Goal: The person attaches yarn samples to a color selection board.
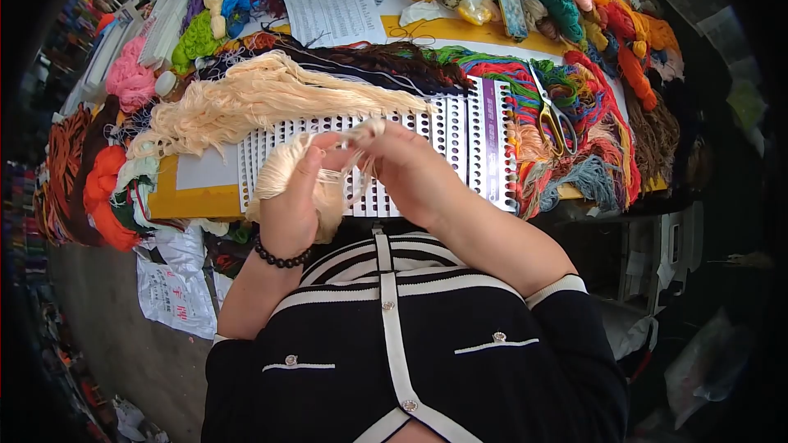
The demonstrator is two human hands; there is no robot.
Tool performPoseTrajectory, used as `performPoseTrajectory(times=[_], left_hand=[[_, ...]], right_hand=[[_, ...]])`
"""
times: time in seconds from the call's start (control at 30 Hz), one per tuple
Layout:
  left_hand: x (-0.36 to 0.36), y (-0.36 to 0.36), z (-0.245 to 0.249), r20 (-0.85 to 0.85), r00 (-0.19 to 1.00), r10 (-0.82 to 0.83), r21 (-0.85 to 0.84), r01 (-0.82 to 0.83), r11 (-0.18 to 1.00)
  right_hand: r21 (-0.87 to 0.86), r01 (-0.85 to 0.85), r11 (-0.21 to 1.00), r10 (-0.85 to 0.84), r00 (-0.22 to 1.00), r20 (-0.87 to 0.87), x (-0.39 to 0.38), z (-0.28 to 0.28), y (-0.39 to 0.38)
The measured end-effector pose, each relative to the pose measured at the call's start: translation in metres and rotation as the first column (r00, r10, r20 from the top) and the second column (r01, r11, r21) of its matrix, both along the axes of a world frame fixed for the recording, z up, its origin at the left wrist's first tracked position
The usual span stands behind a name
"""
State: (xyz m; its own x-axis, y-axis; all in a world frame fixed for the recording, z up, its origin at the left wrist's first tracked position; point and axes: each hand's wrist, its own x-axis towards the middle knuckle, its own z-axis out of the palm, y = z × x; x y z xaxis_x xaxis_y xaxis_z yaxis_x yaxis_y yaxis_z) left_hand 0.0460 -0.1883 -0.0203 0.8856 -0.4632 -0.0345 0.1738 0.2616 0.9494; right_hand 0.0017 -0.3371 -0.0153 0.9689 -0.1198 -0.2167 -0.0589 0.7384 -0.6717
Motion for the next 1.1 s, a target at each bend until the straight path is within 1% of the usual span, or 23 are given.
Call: performPoseTrajectory(times=[0.03, 0.07, 0.1, 0.13, 0.17, 0.2, 0.23, 0.27, 0.33, 0.37, 0.4, 0.43, 0.47, 0.53, 0.57, 0.63, 0.67, 0.73, 0.77, 0.83, 0.93, 1.03, 1.1], left_hand=[[0.002, 0.003, 0.001, 0.000, 1.000, 0.000, 0.000, 0.000, 1.000], [0.005, 0.007, 0.004, -0.057, 0.995, -0.082, -0.092, 0.076, 0.993], [0.006, 0.009, 0.005, -0.108, 0.980, -0.168, -0.186, 0.147, 0.972], [0.005, 0.009, 0.005, -0.108, 0.980, -0.168, -0.184, 0.146, 0.972], [0.005, 0.009, 0.006, -0.113, 0.958, -0.265, -0.192, 0.241, 0.951], [0.005, 0.009, 0.006, -0.116, 0.925, -0.362, -0.201, 0.335, 0.921], [0.006, 0.008, 0.002, -0.095, 0.918, -0.384, -0.173, 0.365, 0.915], [0.006, 0.007, 0.002, -0.095, 0.918, -0.386, -0.173, 0.367, 0.914], [0.005, 0.005, 0.004, -0.086, 0.933, -0.349, -0.046, 0.346, 0.937], [0.002, 0.002, 0.005, -0.087, 0.933, -0.348, -0.045, 0.346, 0.937], [-0.002, -0.002, 0.005, -0.044, 0.961, -0.274, -0.004, 0.274, 0.962], [-0.004, -0.004, 0.006, 0.004, 0.980, -0.199, 0.033, 0.199, 0.979], [-0.004, -0.004, 0.007, 0.003, 0.980, -0.200, 0.033, 0.199, 0.979], [-0.002, -0.001, 0.011, -0.034, 0.953, -0.302, 0.004, 0.302, 0.953], [0.000, 0.003, 0.009, -0.035, 0.953, -0.302, 0.004, 0.302, 0.953], [0.005, 0.010, 0.002, -0.151, 0.920, -0.362, -0.101, 0.350, 0.931], [0.006, 0.010, 0.002, -0.151, 0.920, -0.362, -0.101, 0.350, 0.931], [0.006, 0.010, 0.003, -0.220, 0.899, -0.379, -0.168, 0.348, 0.922], [0.005, 0.008, 0.004, -0.220, 0.899, -0.378, -0.168, 0.347, 0.923], [0.002, 0.005, 0.009, -0.193, 0.949, -0.248, -0.037, 0.245, 0.969], [0.003, 0.006, 0.008, -0.184, 0.950, -0.251, -0.074, 0.241, 0.968], [0.001, 0.007, 0.006, -0.178, 0.947, -0.267, -0.119, 0.249, 0.961], [-0.002, 0.005, 0.006, -0.168, 0.957, -0.238, -0.075, 0.228, 0.971]], right_hand=[[0.110, 0.004, 0.994, 0.002, 0.998, -0.055, -0.001, 0.007, -0.004], [0.111, 0.002, 0.994, 0.004, 0.998, -0.055, 0.000, 0.001, -0.009], [0.158, -0.091, 0.983, 0.088, 0.996, 0.025, 0.002, -0.010, -0.015], [0.197, -0.186, 0.963, 0.167, 0.980, 0.109, 0.002, -0.016, -0.017], [0.051, -0.179, 0.982, 0.177, 0.983, 0.050, 0.001, -0.012, -0.015], [0.051, -0.177, 0.983, 0.174, 0.983, 0.051, 0.000, -0.006, -0.012], [-0.074, -0.212, 0.974, 0.214, 0.977, 0.016, -0.002, 0.001, -0.009], [-0.196, -0.250, 0.948, 0.250, 0.968, -0.025, -0.003, 0.004, -0.005], [-0.203, -0.216, 0.955, 0.217, 0.976, -0.020, -0.004, 0.003, -0.001], [-0.260, -0.225, 0.939, 0.222, 0.974, -0.040, -0.005, 0.003, 0.000], [-0.316, -0.235, 0.919, 0.227, 0.972, -0.061, -0.005, 0.002, 0.001], [-0.315, -0.235, 0.919, 0.228, 0.972, -0.061, -0.005, 0.003, 0.001], [-0.292, -0.232, 0.928, 0.224, 0.973, -0.062, -0.006, 0.006, 0.000], [-0.269, -0.229, 0.936, 0.220, 0.973, -0.064, -0.006, 0.005, 0.000], [-0.239, -0.219, 0.946, 0.217, 0.976, -0.035, -0.007, 0.003, 0.000], [-0.209, -0.210, 0.955, 0.213, 0.977, -0.005, -0.007, 0.002, -0.001], [-0.182, -0.216, 0.959, 0.223, 0.975, 0.015, -0.007, 0.003, -0.002], [-0.155, -0.225, 0.962, 0.233, 0.972, 0.035, -0.008, 0.004, -0.003], [-0.158, -0.223, 0.962, 0.230, 0.973, 0.023, -0.009, 0.004, -0.004], [-0.160, -0.223, 0.962, 0.228, 0.974, 0.011, -0.009, 0.004, -0.004], [-0.122, -0.208, 0.970, 0.214, 0.976, 0.039, -0.010, 0.001, -0.004], [-0.168, -0.166, 0.972, 0.171, 0.985, 0.018, -0.010, 0.001, -0.003], [-0.130, -0.200, 0.971, 0.203, 0.979, 0.010, -0.009, 0.003, -0.004]])
